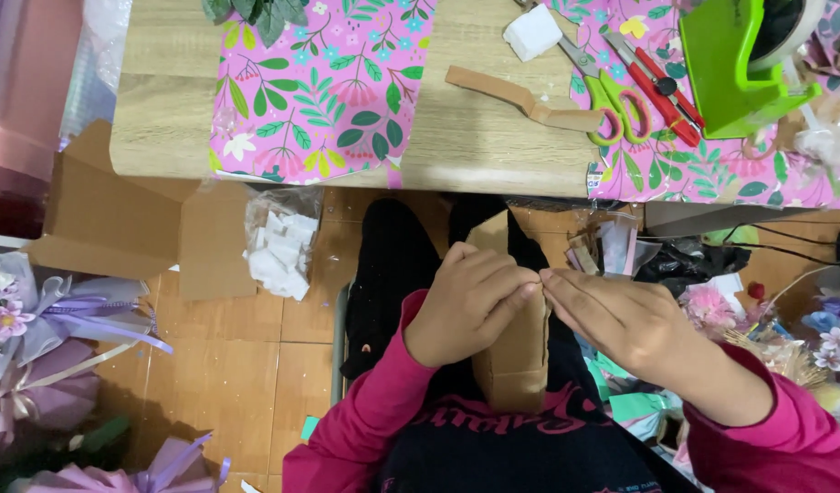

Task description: The person cuts a piece of cardboard with scissors, then uses a utility knife to score and fold it into a small box. They insert a white foam block into the box and secure it using a hot glue gun.

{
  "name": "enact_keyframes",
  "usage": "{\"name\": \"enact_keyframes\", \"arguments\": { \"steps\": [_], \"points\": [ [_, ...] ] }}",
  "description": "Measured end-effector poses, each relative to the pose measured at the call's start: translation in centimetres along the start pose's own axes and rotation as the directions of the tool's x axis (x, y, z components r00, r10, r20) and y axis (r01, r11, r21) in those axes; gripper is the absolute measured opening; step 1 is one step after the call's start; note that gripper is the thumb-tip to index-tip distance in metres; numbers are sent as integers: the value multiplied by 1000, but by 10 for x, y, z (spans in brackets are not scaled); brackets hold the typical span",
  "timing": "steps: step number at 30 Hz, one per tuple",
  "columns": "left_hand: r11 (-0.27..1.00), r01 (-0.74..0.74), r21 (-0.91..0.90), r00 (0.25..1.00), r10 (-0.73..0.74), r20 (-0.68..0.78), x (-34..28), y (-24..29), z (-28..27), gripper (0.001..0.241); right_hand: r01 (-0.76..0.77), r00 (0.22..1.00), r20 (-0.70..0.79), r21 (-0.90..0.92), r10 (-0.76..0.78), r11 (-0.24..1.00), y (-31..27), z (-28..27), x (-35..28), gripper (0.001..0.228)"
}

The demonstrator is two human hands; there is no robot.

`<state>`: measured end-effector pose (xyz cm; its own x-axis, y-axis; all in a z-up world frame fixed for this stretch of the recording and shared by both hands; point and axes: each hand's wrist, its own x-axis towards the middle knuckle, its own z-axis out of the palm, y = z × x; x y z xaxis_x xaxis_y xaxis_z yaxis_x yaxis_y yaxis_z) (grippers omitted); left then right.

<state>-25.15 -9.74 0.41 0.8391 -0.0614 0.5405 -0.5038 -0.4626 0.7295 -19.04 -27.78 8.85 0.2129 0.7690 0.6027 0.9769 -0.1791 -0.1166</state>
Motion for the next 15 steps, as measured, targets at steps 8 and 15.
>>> {"name": "enact_keyframes", "arguments": {
  "steps": [8,15],
  "points": [
    [997,-23,69,998,26,-49,4,5,1,25,-243,964,-77,117,253,963,19,28,-48,9],
    [997,4,75,998,0,-55,6,2,-2,26,-184,972,-118,152,202,971,7,15,-15,8]
  ]
}}
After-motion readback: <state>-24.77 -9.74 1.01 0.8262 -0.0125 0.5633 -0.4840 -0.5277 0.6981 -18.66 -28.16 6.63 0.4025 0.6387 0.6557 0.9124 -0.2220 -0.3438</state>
